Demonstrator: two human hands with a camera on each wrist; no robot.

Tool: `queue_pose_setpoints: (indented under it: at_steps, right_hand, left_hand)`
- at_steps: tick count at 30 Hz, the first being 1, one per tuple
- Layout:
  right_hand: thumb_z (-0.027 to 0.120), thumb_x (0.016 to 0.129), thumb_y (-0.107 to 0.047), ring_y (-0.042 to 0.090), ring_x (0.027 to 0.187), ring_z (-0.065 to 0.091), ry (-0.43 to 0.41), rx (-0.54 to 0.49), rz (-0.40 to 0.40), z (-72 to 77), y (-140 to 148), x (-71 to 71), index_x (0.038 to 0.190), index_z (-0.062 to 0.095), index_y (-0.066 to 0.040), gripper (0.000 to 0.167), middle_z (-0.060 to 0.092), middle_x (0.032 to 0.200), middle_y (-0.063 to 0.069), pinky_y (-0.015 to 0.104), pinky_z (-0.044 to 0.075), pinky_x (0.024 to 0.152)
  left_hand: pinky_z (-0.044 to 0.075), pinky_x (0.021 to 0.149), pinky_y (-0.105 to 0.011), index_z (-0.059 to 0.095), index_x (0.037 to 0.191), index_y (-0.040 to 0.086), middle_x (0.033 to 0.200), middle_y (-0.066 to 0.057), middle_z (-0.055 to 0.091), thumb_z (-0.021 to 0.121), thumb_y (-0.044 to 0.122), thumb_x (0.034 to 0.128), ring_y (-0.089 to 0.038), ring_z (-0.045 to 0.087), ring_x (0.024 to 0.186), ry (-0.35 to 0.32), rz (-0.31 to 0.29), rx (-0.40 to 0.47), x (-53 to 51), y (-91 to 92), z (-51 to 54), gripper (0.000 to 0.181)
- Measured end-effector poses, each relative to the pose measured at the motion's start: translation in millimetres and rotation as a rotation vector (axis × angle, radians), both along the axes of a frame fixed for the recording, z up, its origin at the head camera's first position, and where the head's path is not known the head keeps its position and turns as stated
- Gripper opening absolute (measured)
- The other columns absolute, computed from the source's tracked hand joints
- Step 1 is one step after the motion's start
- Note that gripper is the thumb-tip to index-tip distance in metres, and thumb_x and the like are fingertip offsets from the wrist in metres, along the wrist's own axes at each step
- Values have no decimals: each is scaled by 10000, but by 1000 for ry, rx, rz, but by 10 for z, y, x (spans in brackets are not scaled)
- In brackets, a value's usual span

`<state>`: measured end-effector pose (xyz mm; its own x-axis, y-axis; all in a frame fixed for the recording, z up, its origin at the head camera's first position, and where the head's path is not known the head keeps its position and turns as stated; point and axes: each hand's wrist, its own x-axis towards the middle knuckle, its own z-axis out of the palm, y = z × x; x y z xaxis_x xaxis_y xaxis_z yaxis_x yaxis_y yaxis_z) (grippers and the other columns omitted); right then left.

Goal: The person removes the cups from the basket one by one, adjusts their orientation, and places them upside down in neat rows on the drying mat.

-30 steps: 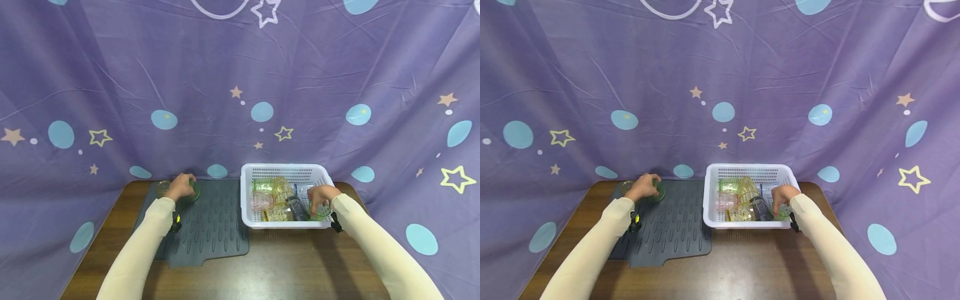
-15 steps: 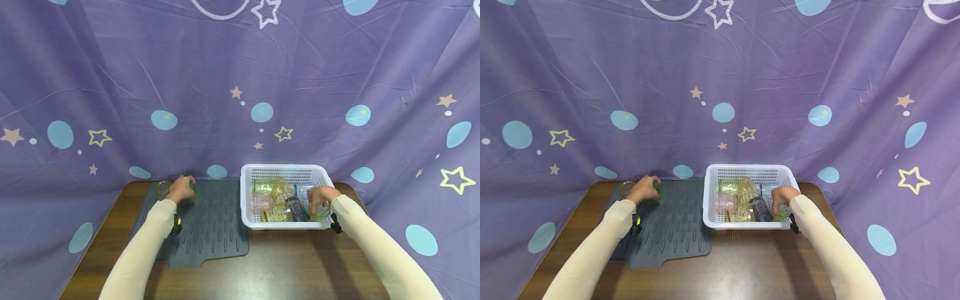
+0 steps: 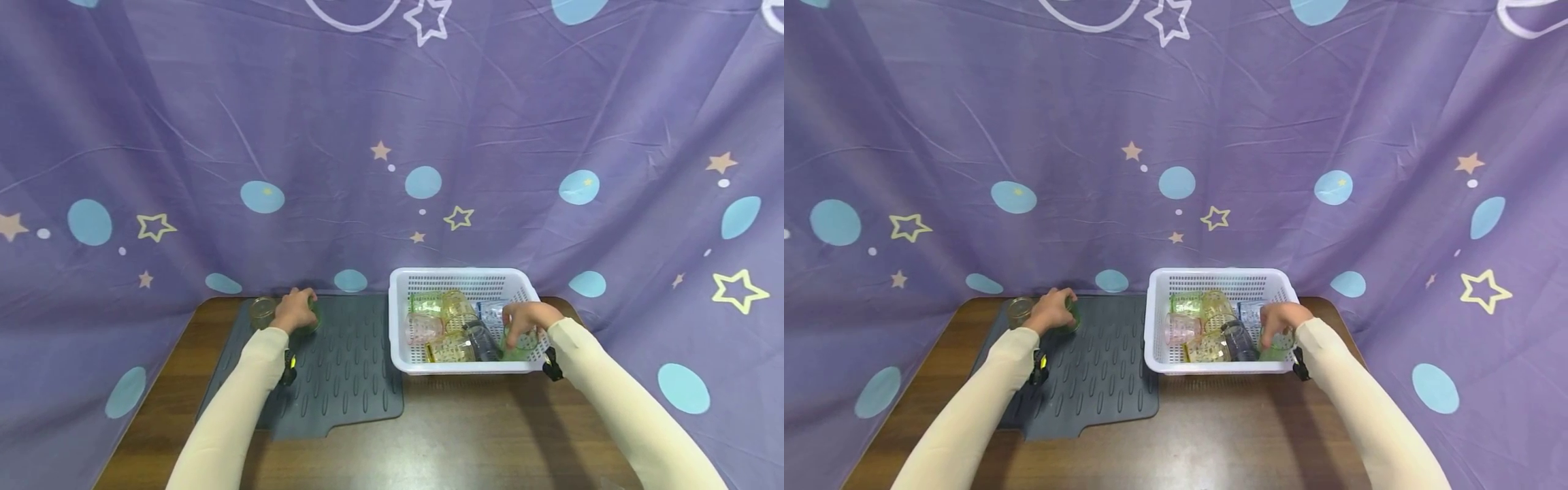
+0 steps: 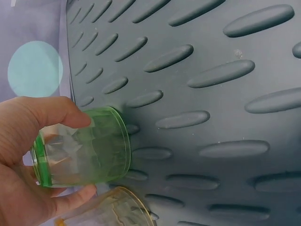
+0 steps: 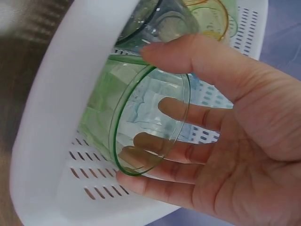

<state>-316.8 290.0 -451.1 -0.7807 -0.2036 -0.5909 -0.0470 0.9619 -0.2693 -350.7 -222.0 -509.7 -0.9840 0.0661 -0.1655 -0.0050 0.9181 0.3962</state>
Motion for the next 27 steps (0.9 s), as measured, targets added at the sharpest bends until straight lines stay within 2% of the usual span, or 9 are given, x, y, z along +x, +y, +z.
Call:
queue_pose_setpoints:
  at_steps: [5,7,9,12,14,17,21,24,27]
  right_hand:
    - [810,715,-150,337,1130,598,27,-58,23,127,18,-17,1252,567,-12,606,551,1288,206,584,571,860]
    - [798,736,-150,321,1114,596,36,-97,15,202,44,-25,1260,558,-11,593,532,1296,208,556,572,846]
    - [783,743,-136,265,975,600,50,-151,8,278,78,-40,1241,547,-8,566,569,1159,171,455,568,768]
    - [772,769,-124,152,737,506,75,-267,2,402,126,-60,1212,521,3,525,563,888,63,305,464,641]
    - [776,789,-121,127,687,469,104,-358,-5,474,150,-62,1218,517,14,519,554,823,35,275,427,614]
    - [788,827,-143,215,827,588,187,-476,-12,548,173,-42,1261,523,37,540,623,971,161,303,512,686]
    - [795,842,-124,403,1120,628,309,-608,-64,523,162,-3,1300,531,57,559,580,1232,328,391,574,838]
    - [781,863,-96,457,1156,624,376,-703,-124,438,140,17,1336,519,66,565,575,1282,350,400,573,872]
    - [759,898,-106,442,1192,608,418,-787,-186,354,108,45,1396,488,50,588,552,1356,336,415,567,904]
  left_hand:
    - [490,798,-569,567,1345,56,1339,-275,473,762,77,755,-498,477,1195,-6,13,-1,11,-6,2,622]
    - [489,785,-560,569,1342,56,1334,-271,478,762,77,752,-493,482,1183,-4,15,-2,16,-3,11,621]
    - [487,773,-549,571,1340,57,1330,-267,481,762,78,749,-485,487,1170,-6,16,-3,20,0,17,621]
    - [481,757,-534,574,1337,59,1329,-263,483,759,76,748,-477,490,1155,-3,15,2,25,4,19,617]
    - [476,752,-528,573,1337,59,1330,-260,481,756,72,749,-470,488,1148,0,15,7,27,4,17,616]
    - [470,743,-519,573,1338,59,1326,-257,479,749,65,745,-464,484,1138,9,16,14,29,0,9,619]
    - [462,721,-502,568,1345,61,1325,-256,473,743,60,746,-455,479,1120,12,15,19,26,-6,-10,625]
    - [458,717,-496,565,1351,62,1328,-255,471,745,58,749,-450,477,1115,8,17,27,24,0,-22,628]
    - [459,732,-501,565,1354,67,1331,-246,469,746,57,750,-443,473,1118,3,25,33,26,13,-35,630]
